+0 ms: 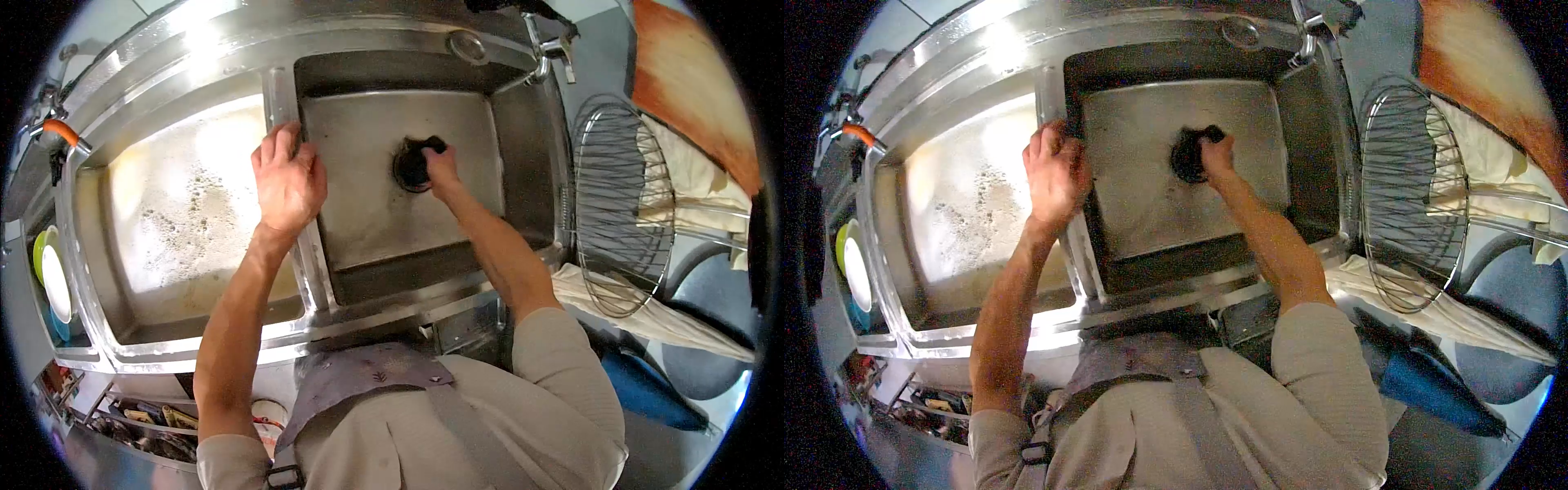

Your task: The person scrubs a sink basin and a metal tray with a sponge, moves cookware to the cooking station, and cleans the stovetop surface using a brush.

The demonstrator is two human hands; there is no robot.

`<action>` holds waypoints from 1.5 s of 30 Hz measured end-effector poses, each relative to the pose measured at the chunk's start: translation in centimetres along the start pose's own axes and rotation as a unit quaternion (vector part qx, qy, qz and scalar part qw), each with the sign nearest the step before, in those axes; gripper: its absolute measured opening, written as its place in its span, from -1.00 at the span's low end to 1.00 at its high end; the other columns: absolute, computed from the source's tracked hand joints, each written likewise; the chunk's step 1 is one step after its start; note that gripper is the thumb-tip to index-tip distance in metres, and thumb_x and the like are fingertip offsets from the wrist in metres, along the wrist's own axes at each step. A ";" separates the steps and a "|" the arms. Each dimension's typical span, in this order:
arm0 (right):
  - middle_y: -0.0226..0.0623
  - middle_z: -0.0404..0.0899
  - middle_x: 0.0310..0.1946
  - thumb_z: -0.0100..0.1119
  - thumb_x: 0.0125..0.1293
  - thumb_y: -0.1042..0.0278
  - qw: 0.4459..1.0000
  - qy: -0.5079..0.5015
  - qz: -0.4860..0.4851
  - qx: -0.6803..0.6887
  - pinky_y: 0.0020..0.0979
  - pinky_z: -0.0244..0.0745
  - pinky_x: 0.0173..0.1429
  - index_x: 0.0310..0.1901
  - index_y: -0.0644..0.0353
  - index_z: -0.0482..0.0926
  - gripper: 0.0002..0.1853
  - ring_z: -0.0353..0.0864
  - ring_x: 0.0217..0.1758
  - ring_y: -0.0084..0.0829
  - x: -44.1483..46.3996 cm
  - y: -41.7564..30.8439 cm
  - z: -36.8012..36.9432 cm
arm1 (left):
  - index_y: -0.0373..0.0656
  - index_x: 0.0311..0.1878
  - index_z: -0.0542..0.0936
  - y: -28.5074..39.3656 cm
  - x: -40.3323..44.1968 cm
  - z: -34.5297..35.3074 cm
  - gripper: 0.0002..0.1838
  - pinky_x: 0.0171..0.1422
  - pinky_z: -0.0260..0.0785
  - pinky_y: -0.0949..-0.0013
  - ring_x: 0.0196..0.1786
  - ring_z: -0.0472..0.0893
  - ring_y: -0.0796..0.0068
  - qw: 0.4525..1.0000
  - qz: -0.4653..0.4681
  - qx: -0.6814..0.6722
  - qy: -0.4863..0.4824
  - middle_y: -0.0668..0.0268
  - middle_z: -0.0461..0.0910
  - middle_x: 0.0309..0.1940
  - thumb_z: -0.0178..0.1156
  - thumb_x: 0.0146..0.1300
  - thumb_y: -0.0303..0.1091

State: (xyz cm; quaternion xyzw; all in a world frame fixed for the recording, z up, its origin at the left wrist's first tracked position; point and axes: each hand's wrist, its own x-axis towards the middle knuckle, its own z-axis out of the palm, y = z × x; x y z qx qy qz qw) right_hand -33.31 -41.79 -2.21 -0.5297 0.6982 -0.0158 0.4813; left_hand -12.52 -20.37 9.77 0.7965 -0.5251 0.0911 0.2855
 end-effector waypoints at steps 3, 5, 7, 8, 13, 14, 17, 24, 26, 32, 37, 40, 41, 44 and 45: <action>0.20 0.28 0.30 0.18 0.35 0.35 0.976 -0.079 -0.188 0.081 -0.10 0.40 0.37 0.45 0.30 0.07 -0.28 0.31 0.40 0.04 0.1 0.7 -2.9 | -0.20 -0.23 0.64 0.2 0.1 -0.2 -0.83 0.24 0.25 -0.02 0.22 0.44 -0.04 1.000 0.006 -0.012 -0.002 0.05 0.50 0.14 0.28 0.08 -0.43; 0.11 0.28 0.33 0.17 0.31 0.36 0.826 -0.098 -0.471 -0.293 -0.12 0.32 0.43 0.38 0.25 0.23 -0.38 0.30 0.40 0.07 -3.3 2.7 -4.7 | -0.20 -0.24 0.64 0.3 0.1 -0.1 -0.84 0.24 0.25 -0.02 0.22 0.44 -0.04 1.000 0.001 -0.011 0.003 0.04 0.50 0.14 0.28 0.08 -0.42; -0.01 0.31 0.34 0.11 0.35 0.32 0.704 -0.220 -0.507 -0.447 -0.05 0.29 0.43 0.35 0.02 0.36 -0.48 0.32 0.39 0.04 -7.4 3.4 -4.9 | -0.20 -0.24 0.64 0.3 0.3 0.0 -0.84 0.25 0.25 -0.02 0.22 0.44 -0.04 1.000 0.002 -0.009 0.008 0.03 0.49 0.14 0.27 0.09 -0.42; -0.06 0.31 0.36 0.09 0.36 0.32 0.596 -0.240 -0.579 -0.501 -0.01 0.30 0.41 0.35 -0.10 0.37 -0.50 0.33 0.39 0.01 -7.7 5.2 -4.4 | -0.20 -0.24 0.64 0.2 0.4 0.0 -0.84 0.24 0.25 -0.02 0.22 0.44 -0.04 1.000 0.002 -0.007 0.010 0.04 0.50 0.15 0.27 0.09 -0.42; -0.15 0.29 0.40 -0.11 0.48 0.11 0.473 -0.221 -0.652 -0.549 0.19 0.22 0.43 0.26 -0.31 0.50 -0.62 0.23 0.45 0.18 -4.3 5.7 -1.2 | -0.19 -0.22 0.66 0.2 0.2 -0.3 -0.84 0.24 0.26 0.00 0.22 0.44 -0.02 1.000 0.002 0.001 -0.002 0.06 0.50 0.15 0.27 0.10 -0.42; -0.13 0.31 0.39 -0.04 0.47 0.13 0.542 -0.205 -0.624 -0.523 0.18 0.25 0.42 0.26 -0.30 0.50 -0.63 0.26 0.43 0.20 -2.1 5.0 -0.9 | -0.19 -0.22 0.66 0.2 0.2 -0.5 -0.83 0.24 0.26 0.00 0.22 0.44 -0.02 1.000 0.003 0.003 -0.006 0.07 0.50 0.15 0.27 0.10 -0.41; -0.02 0.37 0.33 0.19 0.36 0.23 0.769 -0.128 -0.481 -0.400 0.09 0.34 0.38 0.25 -0.22 0.50 -0.58 0.36 0.34 0.23 -0.2 1.0 -1.3 | -0.19 -0.21 0.67 0.1 0.1 -0.4 -0.82 0.24 0.26 -0.01 0.21 0.44 -0.02 1.000 0.004 0.006 -0.014 0.07 0.50 0.14 0.27 0.10 -0.41; 0.04 0.41 0.26 0.33 0.18 0.30 0.592 -0.283 -0.602 -0.455 0.02 0.47 0.27 0.27 -0.02 0.48 -0.43 0.46 0.25 0.12 -7.4 2.5 -1.0 | -0.18 -0.20 0.67 -0.4 -0.2 0.1 -0.80 0.23 0.27 0.00 0.18 0.44 0.03 0.999 0.006 0.039 -0.024 0.12 0.50 0.14 0.28 0.07 -0.40; 0.03 0.34 0.33 0.24 0.25 0.40 0.565 -0.490 -0.504 -0.432 -0.03 0.39 0.38 0.33 -0.07 0.42 -0.42 0.37 0.36 0.08 -8.9 4.3 0.8 | -0.18 -0.20 0.67 -0.2 -0.1 0.4 -0.80 0.23 0.26 0.01 0.18 0.44 0.03 0.999 0.008 0.045 -0.014 0.12 0.50 0.14 0.28 0.06 -0.40; -0.04 0.37 0.29 0.09 0.35 0.32 0.460 -0.425 -0.648 -0.433 0.00 0.40 0.37 0.27 -0.16 0.47 -0.56 0.38 0.35 0.06 -11.9 5.8 7.4 | -0.15 -0.18 0.66 0.3 0.2 0.3 -0.78 0.24 0.27 0.01 0.20 0.43 0.02 0.999 0.006 0.049 -0.008 0.12 0.50 0.14 0.29 0.06 -0.40; -0.05 0.47 0.15 0.05 0.32 0.16 0.492 -0.225 -0.790 -0.288 0.05 0.44 0.20 0.15 -0.15 0.54 -0.63 0.47 0.19 0.05 -6.4 5.8 11.1 | -0.16 -0.17 0.67 0.9 0.2 -0.3 -0.78 0.25 0.27 0.01 0.21 0.44 -0.01 0.999 -0.005 0.044 -0.022 0.10 0.50 0.16 0.28 0.08 -0.40; -0.03 0.46 0.18 0.09 0.26 0.13 0.592 -0.172 -0.701 -0.359 0.12 0.43 0.17 0.23 -0.13 0.52 -0.53 0.46 0.16 0.06 -4.3 0.5 11.8 | -0.19 -0.18 0.67 1.0 0.5 -0.2 -0.79 0.25 0.27 0.00 0.21 0.45 -0.01 0.999 -0.001 0.046 -0.025 0.08 0.50 0.17 0.26 0.08 -0.42; -0.04 0.46 0.16 0.08 0.27 0.15 0.676 -0.147 -0.656 -0.302 0.12 0.42 0.16 0.23 -0.14 0.52 -0.54 0.46 0.16 0.04 -3.9 -1.9 11.7 | -0.19 -0.19 0.67 1.1 0.5 -0.2 -0.80 0.26 0.27 0.01 0.21 0.45 -0.01 0.999 0.002 0.047 -0.021 0.09 0.50 0.17 0.26 0.08 -0.42; -0.10 0.49 0.07 0.04 0.30 0.23 0.742 -0.024 -0.649 -0.165 0.13 0.41 0.09 0.16 -0.15 0.57 -0.61 0.48 0.14 -0.04 1.5 -5.6 11.2 | -0.19 -0.21 0.67 1.1 0.5 0.0 -0.82 0.26 0.27 0.03 0.21 0.44 0.01 0.998 0.010 0.055 -0.022 0.10 0.50 0.17 0.26 0.09 -0.43; -0.13 0.50 0.03 0.03 0.30 0.24 0.719 0.019 -0.657 -0.227 0.12 0.41 0.07 0.12 -0.15 0.58 -0.64 0.49 0.13 -0.06 3.9 -6.5 10.6 | -0.19 -0.21 0.66 1.2 0.4 -0.1 -0.82 0.26 0.27 0.02 0.21 0.44 0.01 0.998 0.008 0.057 -0.026 0.11 0.50 0.17 0.25 0.09 -0.43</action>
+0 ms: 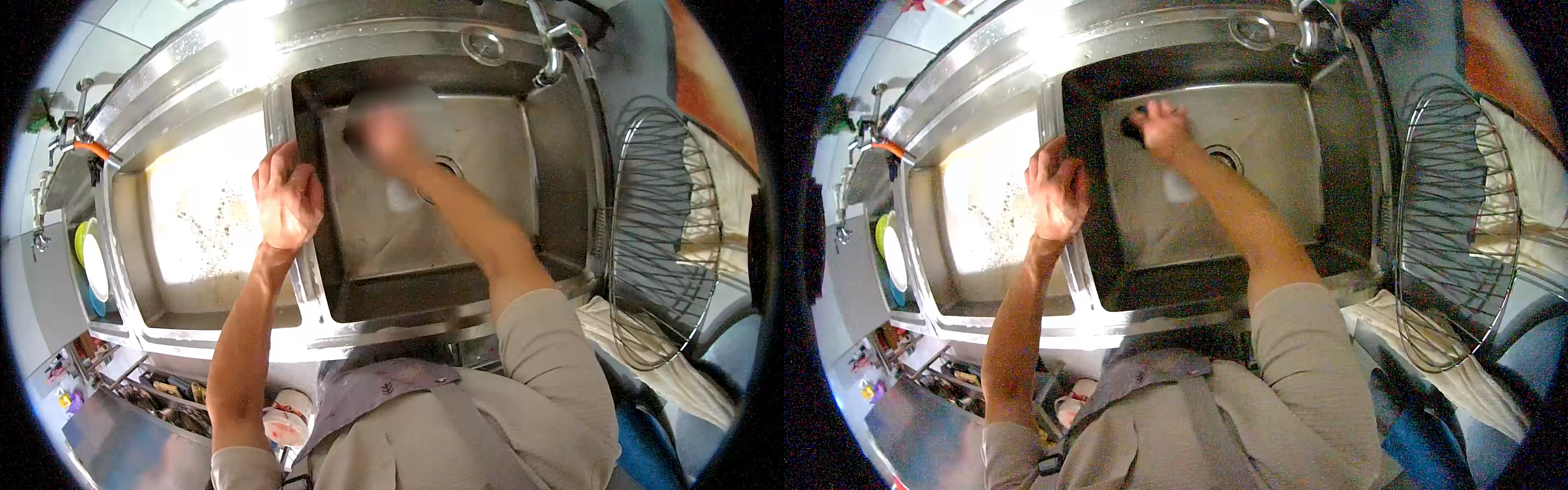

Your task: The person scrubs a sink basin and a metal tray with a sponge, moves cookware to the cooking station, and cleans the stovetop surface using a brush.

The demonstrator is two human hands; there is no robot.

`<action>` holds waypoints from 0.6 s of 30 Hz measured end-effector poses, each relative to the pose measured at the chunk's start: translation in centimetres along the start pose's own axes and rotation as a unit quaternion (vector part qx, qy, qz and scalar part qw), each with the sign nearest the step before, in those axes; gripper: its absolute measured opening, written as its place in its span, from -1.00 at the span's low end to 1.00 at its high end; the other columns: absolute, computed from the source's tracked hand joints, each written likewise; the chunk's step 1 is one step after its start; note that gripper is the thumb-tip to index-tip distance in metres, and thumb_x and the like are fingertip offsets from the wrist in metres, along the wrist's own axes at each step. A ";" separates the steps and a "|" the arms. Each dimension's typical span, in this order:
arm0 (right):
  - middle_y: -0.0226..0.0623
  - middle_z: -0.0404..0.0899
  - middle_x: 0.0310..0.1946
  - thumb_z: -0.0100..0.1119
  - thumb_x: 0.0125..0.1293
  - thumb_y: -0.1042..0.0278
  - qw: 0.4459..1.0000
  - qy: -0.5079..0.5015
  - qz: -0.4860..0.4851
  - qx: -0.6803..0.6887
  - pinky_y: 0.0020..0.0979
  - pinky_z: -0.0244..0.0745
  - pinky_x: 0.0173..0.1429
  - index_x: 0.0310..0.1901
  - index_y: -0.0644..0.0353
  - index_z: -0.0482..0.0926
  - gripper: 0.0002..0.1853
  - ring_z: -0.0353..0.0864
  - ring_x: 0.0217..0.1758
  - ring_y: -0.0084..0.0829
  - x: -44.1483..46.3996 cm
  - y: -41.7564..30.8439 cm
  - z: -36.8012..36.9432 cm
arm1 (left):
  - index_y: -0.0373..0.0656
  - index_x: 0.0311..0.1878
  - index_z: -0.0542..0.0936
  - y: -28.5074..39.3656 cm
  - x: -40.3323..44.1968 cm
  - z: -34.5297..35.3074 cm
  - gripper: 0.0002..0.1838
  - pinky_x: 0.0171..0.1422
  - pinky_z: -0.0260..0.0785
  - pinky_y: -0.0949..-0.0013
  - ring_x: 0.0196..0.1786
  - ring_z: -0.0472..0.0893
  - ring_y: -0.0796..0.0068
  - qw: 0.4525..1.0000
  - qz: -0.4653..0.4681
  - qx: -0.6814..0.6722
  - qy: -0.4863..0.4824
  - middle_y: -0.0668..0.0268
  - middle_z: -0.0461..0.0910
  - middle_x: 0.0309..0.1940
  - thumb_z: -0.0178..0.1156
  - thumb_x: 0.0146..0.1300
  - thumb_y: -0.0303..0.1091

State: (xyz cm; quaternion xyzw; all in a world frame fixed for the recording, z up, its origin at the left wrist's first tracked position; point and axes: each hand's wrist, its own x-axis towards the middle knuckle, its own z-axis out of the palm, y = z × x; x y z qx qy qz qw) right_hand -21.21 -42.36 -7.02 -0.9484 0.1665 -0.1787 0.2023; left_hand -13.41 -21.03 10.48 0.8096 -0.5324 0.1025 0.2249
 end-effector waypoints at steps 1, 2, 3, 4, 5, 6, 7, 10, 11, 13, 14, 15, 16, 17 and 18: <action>-0.16 0.52 -0.02 0.02 0.30 0.25 0.997 -0.010 -0.012 -0.077 0.11 0.41 0.06 0.08 -0.15 0.60 -0.67 0.49 0.12 -0.08 0.7 2.5 -0.1 | -0.19 -0.22 0.66 0.0 0.0 -0.1 -0.83 0.27 0.27 0.02 0.22 0.44 0.01 1.000 -0.003 0.002 -0.005 0.11 0.50 0.18 0.25 0.09 -0.43; -0.18 0.52 -0.05 0.01 0.30 0.25 0.994 -0.012 0.004 -0.107 0.11 0.40 0.05 0.05 -0.14 0.60 -0.69 0.49 0.12 -0.09 1.0 5.4 -0.1 | -0.19 -0.20 0.65 -0.1 -0.1 -0.1 -0.82 0.28 0.26 0.02 0.22 0.43 0.01 1.000 -0.001 0.003 -0.009 0.13 0.49 0.18 0.25 0.09 -0.43; -0.21 0.53 -0.08 0.00 0.30 0.25 0.990 -0.014 0.019 -0.137 0.10 0.40 0.05 0.02 -0.13 0.60 -0.71 0.50 0.11 -0.09 0.8 7.7 -0.5 | -0.19 -0.20 0.65 -0.2 0.0 -0.2 -0.82 0.28 0.26 0.02 0.22 0.43 0.01 1.000 -0.001 0.004 -0.009 0.13 0.49 0.18 0.25 0.09 -0.43; -0.18 0.52 -0.07 0.03 0.29 0.25 0.986 -0.039 0.062 -0.152 0.12 0.40 0.06 0.03 -0.10 0.60 -0.71 0.49 0.12 -0.06 0.2 8.1 -3.4 | -0.18 -0.18 0.65 -0.4 0.0 -0.2 -0.80 0.28 0.26 0.02 0.22 0.43 0.02 1.000 0.005 0.002 -0.007 0.13 0.49 0.18 0.25 0.08 -0.43; -0.14 0.52 -0.06 0.07 0.28 0.24 0.978 -0.066 0.106 -0.167 0.13 0.40 0.08 0.03 -0.06 0.59 -0.70 0.49 0.12 -0.03 -0.5 8.2 -6.4 | -0.18 -0.17 0.65 -0.4 -0.1 -0.2 -0.78 0.28 0.25 0.02 0.23 0.42 0.02 1.000 0.010 -0.002 -0.006 0.13 0.48 0.18 0.25 0.08 -0.43; -0.14 0.52 -0.06 0.07 0.28 0.24 0.977 -0.067 0.106 -0.170 0.13 0.40 0.08 0.03 -0.06 0.59 -0.70 0.49 0.12 -0.03 -2.1 9.5 -7.4 | -0.18 -0.17 0.65 -0.4 -0.2 -0.1 -0.78 0.28 0.25 0.02 0.23 0.42 0.02 1.000 0.010 -0.005 -0.006 0.13 0.48 0.18 0.25 0.08 -0.43; -0.10 0.51 -0.03 0.12 0.27 0.22 0.982 -0.027 0.121 -0.141 0.14 0.40 0.11 0.04 -0.01 0.59 -0.69 0.48 0.13 0.00 -3.5 10.5 -8.2 | -0.18 -0.17 0.65 -0.4 -0.2 -0.1 -0.78 0.28 0.26 0.01 0.23 0.42 0.01 1.000 0.005 -0.005 -0.008 0.12 0.48 0.18 0.25 0.07 -0.43; -0.02 0.50 0.03 0.23 0.26 0.20 0.973 -0.033 0.177 -0.142 0.15 0.40 0.18 0.06 0.08 0.57 -0.64 0.47 0.14 0.05 -7.2 8.2 -9.9 | -0.19 -0.18 0.65 -0.4 -0.1 -0.1 -0.77 0.27 0.26 0.01 0.22 0.42 0.00 1.000 -0.003 -0.012 -0.006 0.11 0.48 0.18 0.25 0.05 -0.44; 0.01 0.49 0.06 0.27 0.25 0.18 0.958 -0.082 0.221 -0.165 0.15 0.39 0.21 0.07 0.13 0.56 -0.61 0.47 0.14 0.08 -8.5 6.5 -10.6 | -0.19 -0.18 0.65 -0.6 -0.2 -0.2 -0.77 0.26 0.27 0.01 0.22 0.42 0.00 1.000 -0.008 -0.015 -0.008 0.10 0.48 0.18 0.25 0.04 -0.44; 0.05 0.52 0.03 0.28 0.26 0.17 0.948 -0.148 0.233 -0.156 0.06 0.42 0.24 0.09 0.21 0.52 -0.57 0.51 0.12 0.09 -10.9 5.2 -9.2 | -0.19 -0.18 0.66 -0.7 -0.3 -0.3 -0.77 0.25 0.27 0.01 0.22 0.42 0.00 1.000 -0.008 -0.020 -0.005 0.11 0.48 0.18 0.25 0.04 -0.44; 0.05 0.52 0.03 0.28 0.26 0.17 0.947 -0.146 0.235 -0.162 0.06 0.42 0.24 0.09 0.21 0.52 -0.57 0.51 0.12 0.09 -12.2 4.7 -9.5 | -0.18 -0.19 0.66 -0.7 -0.4 -0.3 -0.78 0.25 0.27 0.01 0.22 0.42 0.00 1.000 -0.008 -0.024 -0.008 0.12 0.48 0.18 0.25 0.04 -0.45; 0.09 0.53 0.02 0.28 0.26 0.17 0.954 -0.187 0.235 -0.014 0.03 0.43 0.24 0.12 0.24 0.49 -0.53 0.52 0.12 0.09 -13.3 4.3 -10.0 | -0.18 -0.19 0.66 -0.7 -0.5 -0.2 -0.78 0.25 0.27 0.01 0.22 0.42 0.00 1.000 -0.005 -0.028 -0.004 0.12 0.48 0.18 0.25 0.04 -0.45; 0.12 0.54 0.00 0.28 0.25 0.18 0.939 -0.223 0.226 0.134 0.00 0.44 0.25 0.14 0.27 0.45 -0.50 0.53 0.12 0.10 -13.5 4.3 -10.6 | -0.18 -0.20 0.66 -0.9 -0.3 0.0 -0.78 0.24 0.26 0.00 0.21 0.42 0.01 1.000 -0.001 -0.031 0.003 0.12 0.48 0.18 0.24 0.04 -0.45; 0.12 0.54 0.00 0.28 0.25 0.18 0.940 -0.222 0.225 0.130 0.00 0.44 0.25 0.14 0.27 0.45 -0.50 0.53 0.12 0.10 -14.0 4.4 -11.3 | -0.17 -0.20 0.66 -1.1 -0.5 0.2 -0.79 0.24 0.26 0.00 0.21 0.42 0.01 0.999 0.001 -0.034 0.007 0.13 0.48 0.18 0.24 0.04 -0.45; 0.13 0.55 0.01 0.30 0.23 0.18 0.943 -0.165 0.263 0.124 -0.04 0.44 0.25 0.16 0.28 0.45 -0.47 0.54 0.14 0.09 -14.8 4.7 -12.3 | -0.17 -0.20 0.66 -1.2 -0.6 0.2 -0.79 0.24 0.26 0.00 0.21 0.42 0.01 0.999 -0.001 -0.037 0.007 0.13 0.48 0.18 0.24 0.04 -0.45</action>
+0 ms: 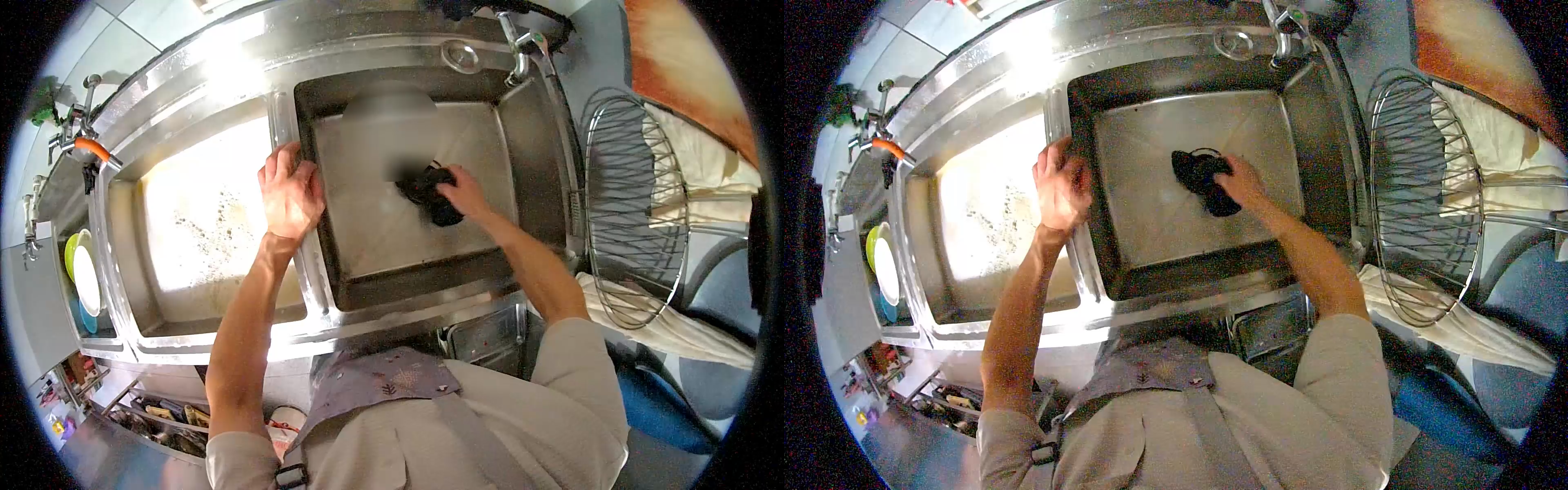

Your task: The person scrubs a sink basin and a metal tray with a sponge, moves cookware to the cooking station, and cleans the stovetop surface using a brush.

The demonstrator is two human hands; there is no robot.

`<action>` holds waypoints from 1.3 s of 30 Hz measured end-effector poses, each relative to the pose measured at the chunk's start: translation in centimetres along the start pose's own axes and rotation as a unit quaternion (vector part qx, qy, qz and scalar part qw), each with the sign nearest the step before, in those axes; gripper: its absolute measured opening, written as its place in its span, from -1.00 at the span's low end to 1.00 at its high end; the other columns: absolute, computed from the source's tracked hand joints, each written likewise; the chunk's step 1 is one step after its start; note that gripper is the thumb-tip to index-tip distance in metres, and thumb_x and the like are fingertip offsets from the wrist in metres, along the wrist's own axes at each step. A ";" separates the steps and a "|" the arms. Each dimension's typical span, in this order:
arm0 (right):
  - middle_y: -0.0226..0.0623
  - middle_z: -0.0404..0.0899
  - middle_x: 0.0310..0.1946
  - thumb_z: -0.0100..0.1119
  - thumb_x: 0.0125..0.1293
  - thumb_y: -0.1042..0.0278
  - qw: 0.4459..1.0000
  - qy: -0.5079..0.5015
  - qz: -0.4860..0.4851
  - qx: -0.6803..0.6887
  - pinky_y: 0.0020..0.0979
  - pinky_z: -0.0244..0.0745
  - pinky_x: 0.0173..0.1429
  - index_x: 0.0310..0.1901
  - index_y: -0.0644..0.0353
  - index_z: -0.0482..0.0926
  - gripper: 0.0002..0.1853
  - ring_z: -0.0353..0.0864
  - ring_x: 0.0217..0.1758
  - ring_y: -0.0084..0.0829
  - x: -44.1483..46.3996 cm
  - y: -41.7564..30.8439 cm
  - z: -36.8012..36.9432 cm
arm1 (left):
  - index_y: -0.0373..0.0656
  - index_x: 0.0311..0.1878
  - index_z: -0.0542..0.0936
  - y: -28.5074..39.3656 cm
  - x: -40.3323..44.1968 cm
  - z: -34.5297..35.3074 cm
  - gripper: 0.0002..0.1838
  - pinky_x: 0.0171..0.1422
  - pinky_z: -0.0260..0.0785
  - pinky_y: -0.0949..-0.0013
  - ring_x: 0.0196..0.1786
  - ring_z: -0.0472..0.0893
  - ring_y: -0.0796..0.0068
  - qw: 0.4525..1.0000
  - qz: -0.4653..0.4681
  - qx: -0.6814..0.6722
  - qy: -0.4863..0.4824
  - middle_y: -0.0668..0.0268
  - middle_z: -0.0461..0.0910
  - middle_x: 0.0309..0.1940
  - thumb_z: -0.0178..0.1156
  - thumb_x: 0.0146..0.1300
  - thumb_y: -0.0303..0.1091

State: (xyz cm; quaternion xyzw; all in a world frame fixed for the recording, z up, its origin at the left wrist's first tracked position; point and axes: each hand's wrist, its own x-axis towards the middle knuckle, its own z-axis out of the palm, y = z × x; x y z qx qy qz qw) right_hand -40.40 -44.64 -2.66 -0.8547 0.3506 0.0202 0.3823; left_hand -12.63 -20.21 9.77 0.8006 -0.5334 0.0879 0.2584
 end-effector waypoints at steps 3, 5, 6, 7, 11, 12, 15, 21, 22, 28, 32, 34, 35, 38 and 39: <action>0.18 0.55 0.01 0.31 0.20 0.19 0.997 0.020 0.047 -0.049 -0.05 0.44 0.24 0.15 0.36 0.45 -0.44 0.53 0.14 0.12 -3.8 2.0 -2.4 | -0.16 -0.22 0.66 -0.1 0.1 0.1 -0.81 0.24 0.25 -0.01 0.22 0.42 0.00 1.000 0.001 -0.013 0.011 0.14 0.48 0.17 0.24 0.05 -0.43; 0.21 0.54 0.02 0.31 0.19 0.20 0.991 -0.023 0.060 -0.118 -0.02 0.45 0.21 0.13 0.42 0.46 -0.44 0.53 0.13 0.16 -6.2 1.6 -1.9 | -0.15 -0.21 0.66 -0.2 0.0 0.3 -0.80 0.25 0.25 -0.02 0.23 0.41 -0.01 1.000 -0.003 -0.003 0.006 0.14 0.48 0.17 0.25 0.05 -0.40; 0.25 0.53 0.03 0.37 0.14 0.17 0.964 -0.110 0.115 -0.212 -0.03 0.47 0.18 0.11 0.49 0.41 -0.37 0.54 0.13 0.13 -7.6 0.8 -0.5 | -0.15 -0.21 0.66 -0.1 0.0 0.2 -0.80 0.25 0.25 -0.02 0.23 0.41 -0.01 1.000 -0.006 -0.005 0.008 0.14 0.48 0.17 0.25 0.05 -0.40; 0.29 0.52 0.03 0.43 0.10 0.14 0.919 -0.194 0.167 -0.301 -0.04 0.50 0.15 0.09 0.55 0.35 -0.29 0.55 0.13 0.09 -7.9 -0.1 0.5 | -0.15 -0.21 0.65 0.0 0.1 0.0 -0.80 0.25 0.24 -0.02 0.23 0.41 -0.01 1.000 -0.007 -0.004 0.007 0.13 0.48 0.17 0.26 0.05 -0.39; 0.32 0.56 -0.07 0.48 0.02 0.12 0.877 -0.323 0.026 -0.356 -0.02 0.54 0.09 0.04 0.61 0.32 -0.23 0.57 0.06 0.13 -5.8 -4.4 4.4 | -0.17 -0.23 0.65 0.0 0.0 0.0 -0.82 0.27 0.24 -0.02 0.25 0.41 -0.01 1.000 -0.004 0.000 0.006 0.11 0.47 0.18 0.26 0.06 -0.39; 0.33 0.56 -0.10 0.38 0.08 0.27 0.879 -0.327 0.062 -0.340 -0.05 0.56 0.06 0.05 0.62 0.31 -0.34 0.58 0.05 0.13 -5.1 -5.9 5.4 | -0.17 -0.23 0.65 -0.1 0.4 0.0 -0.82 0.27 0.24 -0.02 0.25 0.41 -0.01 1.000 -0.005 0.001 0.014 0.11 0.47 0.18 0.26 0.06 -0.39; 0.34 0.57 -0.09 0.20 0.15 0.48 0.892 -0.343 0.029 -0.291 -0.05 0.56 0.05 0.11 0.63 0.29 -0.46 0.59 0.05 0.13 -4.6 -7.7 7.3 | -0.17 -0.24 0.65 -0.2 0.2 0.1 -0.83 0.27 0.24 -0.02 0.25 0.41 -0.01 1.000 -0.005 -0.011 0.009 0.10 0.48 0.17 0.26 0.06 -0.40; 0.14 0.42 0.25 0.14 0.22 0.50 0.977 -0.206 0.044 -0.029 -0.12 0.44 0.30 0.38 0.39 0.21 -0.33 0.46 0.30 0.02 0.6 -10.0 9.0 | -0.17 -0.26 0.66 0.1 0.6 -0.1 -0.85 0.25 0.24 -0.02 0.25 0.42 0.01 0.999 -0.011 -0.022 0.022 0.12 0.50 0.15 0.27 0.06 -0.41; 0.09 0.45 0.23 0.15 0.23 0.49 0.987 -0.160 0.024 0.002 -0.12 0.45 0.28 0.38 0.32 0.23 -0.34 0.49 0.27 -0.01 1.7 -9.5 7.4 | -0.21 -0.27 0.66 0.1 0.6 -0.1 -0.85 0.27 0.23 -0.02 0.25 0.43 0.01 0.999 -0.013 -0.024 0.020 0.10 0.50 0.14 0.25 0.07 -0.42; 0.02 0.44 0.22 0.22 0.24 0.39 0.981 -0.007 0.121 0.149 -0.15 0.39 0.32 0.44 0.18 0.21 -0.28 0.47 0.28 -0.13 1.4 -1.9 -5.8 | -0.21 -0.27 0.66 -0.1 0.5 -0.2 -0.85 0.26 0.24 -0.02 0.26 0.42 -0.01 1.000 -0.012 -0.017 0.011 0.07 0.50 0.14 0.25 0.07 -0.43; 0.22 0.29 0.32 0.28 0.25 0.31 0.971 0.022 0.067 -0.227 -0.02 0.37 0.36 0.50 0.14 0.10 -0.18 0.38 0.34 0.11 -1.8 3.0 -4.2 | -0.20 -0.25 0.64 -0.2 0.5 0.0 -0.84 0.25 0.24 -0.03 0.25 0.41 -0.03 1.000 -0.014 -0.013 0.005 0.07 0.49 0.16 0.26 0.08 -0.44; 0.35 0.18 0.35 0.31 0.24 0.28 0.945 0.000 0.088 -0.316 0.05 0.34 0.38 0.52 0.13 0.04 -0.12 0.30 0.36 0.27 -1.2 2.3 -2.9 | -0.21 -0.24 0.64 -0.1 0.4 -0.3 -0.83 0.25 0.24 -0.04 0.25 0.41 -0.03 1.000 -0.014 -0.013 0.002 0.07 0.48 0.16 0.26 0.06 -0.43; 0.43 0.11 0.36 0.32 0.23 0.27 0.946 -0.027 0.128 -0.298 0.09 0.32 0.40 0.52 0.12 0.01 -0.10 0.25 0.37 0.37 0.0 2.0 -2.6 | -0.21 -0.23 0.64 -0.1 0.7 -0.3 -0.82 0.25 0.24 -0.04 0.25 0.41 -0.04 1.000 -0.011 -0.020 -0.001 0.07 0.48 0.16 0.26 0.05 -0.43; 0.23 0.25 0.30 0.28 0.23 0.35 0.955 0.083 0.085 -0.272 0.07 0.38 0.33 0.47 0.09 0.13 -0.21 0.37 0.30 0.21 6.8 2.0 -1.2 | -0.21 -0.23 0.64 0.0 0.9 -0.1 -0.81 0.25 0.24 -0.04 0.24 0.42 -0.04 1.000 -0.008 -0.011 0.002 0.05 0.48 0.16 0.27 0.04 -0.42; 0.14 0.31 0.26 0.26 0.23 0.38 0.961 0.078 0.125 -0.235 0.06 0.42 0.28 0.44 0.09 0.19 -0.26 0.42 0.26 0.15 9.3 0.6 -0.8 | -0.21 -0.23 0.64 0.0 0.8 -0.1 -0.81 0.25 0.24 -0.04 0.24 0.42 -0.04 1.000 -0.010 -0.010 -0.001 0.05 0.48 0.15 0.28 0.04 -0.41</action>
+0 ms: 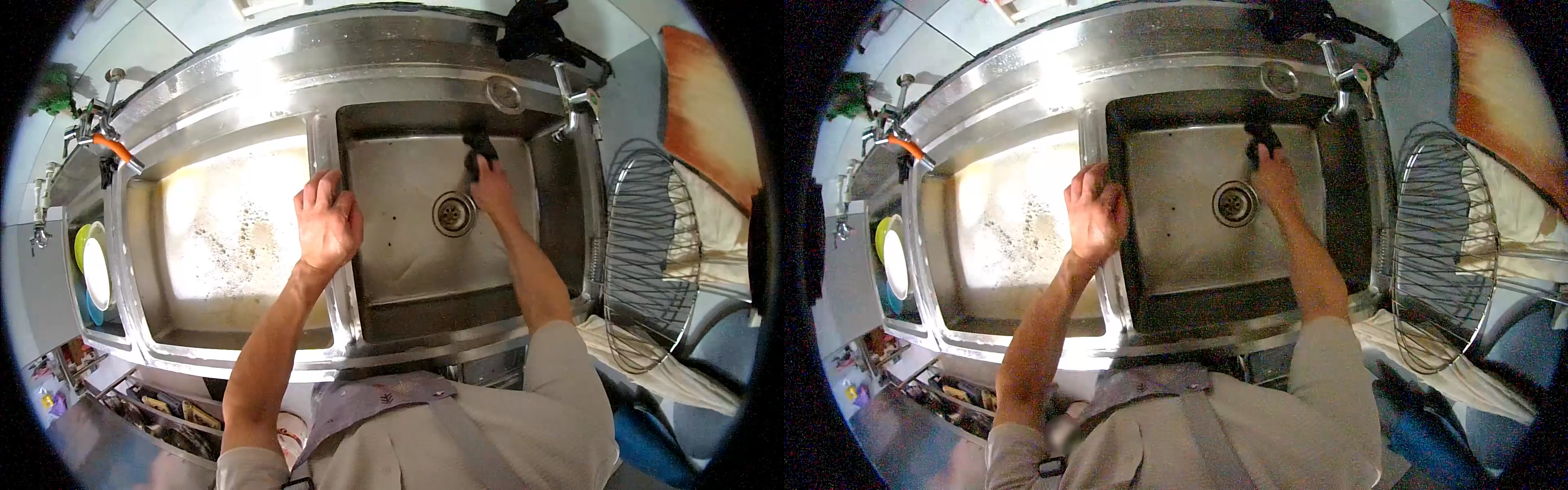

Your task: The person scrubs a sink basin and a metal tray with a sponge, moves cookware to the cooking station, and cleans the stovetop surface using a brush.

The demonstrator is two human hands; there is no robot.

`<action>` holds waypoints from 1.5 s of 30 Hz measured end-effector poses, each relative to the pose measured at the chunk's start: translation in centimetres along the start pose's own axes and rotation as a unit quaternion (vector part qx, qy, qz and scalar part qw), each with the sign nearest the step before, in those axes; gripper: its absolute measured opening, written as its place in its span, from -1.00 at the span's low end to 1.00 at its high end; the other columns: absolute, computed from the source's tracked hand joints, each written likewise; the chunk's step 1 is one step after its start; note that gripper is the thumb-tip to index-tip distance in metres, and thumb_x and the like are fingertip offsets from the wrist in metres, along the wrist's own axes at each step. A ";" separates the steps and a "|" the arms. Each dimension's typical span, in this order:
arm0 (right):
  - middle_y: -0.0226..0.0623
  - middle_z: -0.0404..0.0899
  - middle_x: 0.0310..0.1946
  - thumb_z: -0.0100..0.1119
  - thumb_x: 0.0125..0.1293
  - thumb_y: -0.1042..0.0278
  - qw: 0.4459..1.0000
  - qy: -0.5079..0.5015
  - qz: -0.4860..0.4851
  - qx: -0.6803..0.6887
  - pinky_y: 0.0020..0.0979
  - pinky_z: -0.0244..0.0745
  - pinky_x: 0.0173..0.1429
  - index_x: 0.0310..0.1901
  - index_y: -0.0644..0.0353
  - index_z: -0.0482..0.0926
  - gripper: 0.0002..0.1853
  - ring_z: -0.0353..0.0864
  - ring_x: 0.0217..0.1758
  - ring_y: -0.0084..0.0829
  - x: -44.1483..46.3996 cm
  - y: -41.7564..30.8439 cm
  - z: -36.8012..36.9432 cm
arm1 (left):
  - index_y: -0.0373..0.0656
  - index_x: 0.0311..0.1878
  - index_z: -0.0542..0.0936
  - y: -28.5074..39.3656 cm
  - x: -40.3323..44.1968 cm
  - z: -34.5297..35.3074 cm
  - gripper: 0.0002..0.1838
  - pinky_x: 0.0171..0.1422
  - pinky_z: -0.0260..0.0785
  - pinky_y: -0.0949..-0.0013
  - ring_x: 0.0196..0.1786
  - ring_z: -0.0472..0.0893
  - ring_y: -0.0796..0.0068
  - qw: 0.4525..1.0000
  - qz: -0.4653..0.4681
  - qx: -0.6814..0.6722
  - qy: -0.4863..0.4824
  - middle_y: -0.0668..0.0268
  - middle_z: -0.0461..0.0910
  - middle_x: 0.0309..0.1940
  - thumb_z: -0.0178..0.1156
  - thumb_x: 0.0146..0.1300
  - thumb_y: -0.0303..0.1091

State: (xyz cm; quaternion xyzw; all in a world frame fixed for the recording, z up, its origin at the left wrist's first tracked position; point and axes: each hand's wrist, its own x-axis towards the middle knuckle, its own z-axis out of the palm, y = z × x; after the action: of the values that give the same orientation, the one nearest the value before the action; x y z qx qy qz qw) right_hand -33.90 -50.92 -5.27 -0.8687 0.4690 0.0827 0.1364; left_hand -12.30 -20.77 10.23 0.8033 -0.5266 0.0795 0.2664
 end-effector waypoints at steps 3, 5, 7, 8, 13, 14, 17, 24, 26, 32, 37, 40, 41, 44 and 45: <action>-0.06 0.48 -0.01 0.04 0.36 0.32 0.990 0.095 -0.078 -0.064 0.16 0.48 0.04 0.28 0.08 0.34 -0.55 0.53 0.08 0.02 2.4 -7.2 0.6 | -0.21 -0.23 0.65 0.2 0.0 -0.1 -0.81 0.25 0.25 -0.02 0.24 0.42 -0.04 1.000 -0.002 0.004 -0.005 0.04 0.48 0.15 0.26 0.05 -0.42; -0.10 0.49 -0.02 0.06 0.33 0.34 0.988 0.101 -0.093 -0.067 0.15 0.46 0.05 0.28 0.03 0.35 -0.53 0.53 0.07 -0.05 2.5 -11.2 1.3 | -0.21 -0.24 0.64 0.2 0.1 0.1 -0.81 0.25 0.25 -0.02 0.23 0.43 -0.04 1.000 -0.002 0.006 0.005 0.04 0.49 0.15 0.26 0.04 -0.43; -0.19 0.50 -0.01 0.06 0.33 0.33 0.965 0.158 -0.196 -0.069 0.15 0.41 0.10 0.24 -0.02 0.42 -0.58 0.53 0.09 -0.13 0.7 -14.0 1.3 | -0.21 -0.24 0.64 0.3 0.0 0.0 -0.81 0.24 0.25 -0.01 0.23 0.43 -0.04 1.000 -0.002 0.006 0.012 0.04 0.49 0.14 0.25 0.03 -0.44; -0.19 0.50 -0.01 0.06 0.33 0.33 0.965 0.157 -0.199 -0.067 0.15 0.41 0.10 0.24 -0.02 0.42 -0.58 0.53 0.09 -0.13 0.7 -14.8 1.7 | -0.21 -0.24 0.64 0.4 0.1 -0.1 -0.82 0.25 0.25 -0.01 0.23 0.43 -0.04 1.000 0.000 0.008 0.008 0.04 0.49 0.14 0.25 0.03 -0.45; -0.35 0.54 0.03 0.04 0.33 0.31 0.880 0.153 -0.448 -0.027 0.03 0.36 0.09 0.03 -0.16 0.63 -0.71 0.47 0.09 -0.25 2.1 -17.2 3.1 | -0.21 -0.23 0.64 0.6 0.1 -0.3 -0.81 0.25 0.25 0.00 0.23 0.43 -0.03 1.000 0.006 0.017 0.001 0.05 0.49 0.15 0.24 0.04 -0.45; -0.35 0.54 0.03 0.04 0.33 0.31 0.881 0.152 -0.448 -0.025 0.03 0.36 0.09 0.03 -0.16 0.63 -0.71 0.47 0.09 -0.25 1.8 -17.0 3.4 | -0.21 -0.23 0.65 0.6 0.0 -0.3 -0.81 0.26 0.24 0.00 0.24 0.43 -0.03 1.000 0.004 0.019 -0.003 0.06 0.49 0.15 0.24 0.04 -0.45; -0.51 0.57 0.12 0.03 0.31 0.29 0.805 0.143 -0.575 -0.025 0.01 0.34 0.19 -0.01 -0.28 0.67 -0.70 0.43 0.20 -0.27 1.9 -15.9 5.2 | -0.20 -0.22 0.65 0.7 -0.2 -0.2 -0.80 0.27 0.24 0.01 0.24 0.43 -0.02 1.000 -0.001 0.027 -0.003 0.06 0.49 0.16 0.24 0.04 -0.45; -0.43 0.58 0.09 0.11 0.26 0.35 0.761 -0.023 -0.638 -0.116 0.09 0.29 0.32 -0.05 -0.23 0.69 -0.71 0.40 0.32 -0.24 -3.7 -8.4 -2.1 | -0.21 -0.21 0.66 0.5 -0.1 -0.4 -0.78 0.27 0.25 0.00 0.24 0.41 -0.02 1.000 -0.010 0.022 -0.008 0.07 0.49 0.17 0.24 0.02 -0.44; -0.28 0.56 0.09 0.19 0.19 0.41 0.859 -0.116 -0.468 -0.173 0.08 0.37 0.28 -0.03 -0.12 0.68 -0.69 0.45 0.27 -0.10 -3.2 -7.8 -3.4 | -0.21 -0.21 0.66 0.6 -0.2 -0.6 -0.77 0.27 0.25 0.00 0.25 0.41 -0.01 1.000 -0.009 0.024 -0.010 0.07 0.48 0.17 0.24 0.02 -0.43; 0.03 0.51 0.08 0.27 0.16 0.34 0.937 -0.153 -0.258 0.181 -0.11 0.50 0.21 0.08 0.10 0.58 -0.59 0.52 0.10 0.17 -7.8 -12.4 -7.2 | -0.19 -0.20 0.68 0.4 -0.2 -0.1 -0.76 0.26 0.25 0.01 0.24 0.41 0.00 1.000 -0.009 0.014 0.000 0.09 0.49 0.16 0.25 0.02 -0.42; 0.11 0.33 0.33 0.14 0.27 0.19 0.930 -0.053 -0.365 0.016 0.26 0.36 0.26 0.33 0.13 0.40 -0.42 0.28 0.37 0.23 -16.7 -17.3 2.4 | -0.16 -0.21 0.68 0.4 -0.3 0.2 -0.79 0.24 0.27 0.01 0.21 0.44 0.01 1.000 0.000 0.028 0.010 0.11 0.50 0.15 0.25 0.05 -0.41; 0.02 0.25 0.39 0.19 0.28 0.15 0.887 0.078 -0.454 -0.006 0.26 0.22 0.35 0.37 0.14 0.36 -0.37 0.20 0.44 0.18 -15.7 -17.0 8.8 | -0.16 -0.21 0.68 0.5 -0.1 -0.1 -0.80 0.22 0.27 0.00 0.19 0.44 0.01 0.999 0.006 0.038 0.001 0.12 0.51 0.14 0.25 0.06 -0.42; 0.01 0.23 0.40 0.17 0.30 0.16 0.878 0.061 -0.474 -0.005 0.25 0.18 0.39 0.38 0.18 0.33 -0.36 0.17 0.45 0.18 -14.9 -16.3 9.9 | -0.16 -0.21 0.68 0.6 -0.7 0.0 -0.80 0.22 0.27 0.00 0.19 0.44 0.01 0.999 0.003 0.036 -0.004 0.12 0.51 0.14 0.25 0.06 -0.42; -0.02 0.21 0.42 0.15 0.31 0.19 0.890 0.002 -0.455 -0.028 0.23 0.15 0.41 0.39 0.23 0.30 -0.36 0.15 0.47 0.17 -12.0 -14.3 4.4 | -0.15 -0.19 0.67 0.5 0.3 0.3 -0.79 0.21 0.28 -0.01 0.19 0.45 0.00 0.999 0.003 0.032 0.020 0.12 0.51 0.14 0.25 0.05 -0.44; -0.04 0.21 0.42 0.14 0.31 0.23 0.907 -0.058 -0.415 -0.041 0.22 0.16 0.40 0.39 0.24 0.31 -0.37 0.15 0.47 0.17 -11.9 -13.4 2.5 | -0.16 -0.19 0.67 0.5 0.0 0.2 -0.78 0.20 0.28 -0.01 0.19 0.45 0.00 0.999 0.006 0.034 0.013 0.12 0.51 0.14 0.25 0.05 -0.44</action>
State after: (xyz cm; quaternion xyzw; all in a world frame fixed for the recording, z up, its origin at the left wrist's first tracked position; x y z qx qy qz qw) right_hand -29.24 -33.68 -2.26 -0.9833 0.0532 0.0884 0.1497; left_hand -12.79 -21.02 10.23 0.8078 -0.5249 0.1094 0.2448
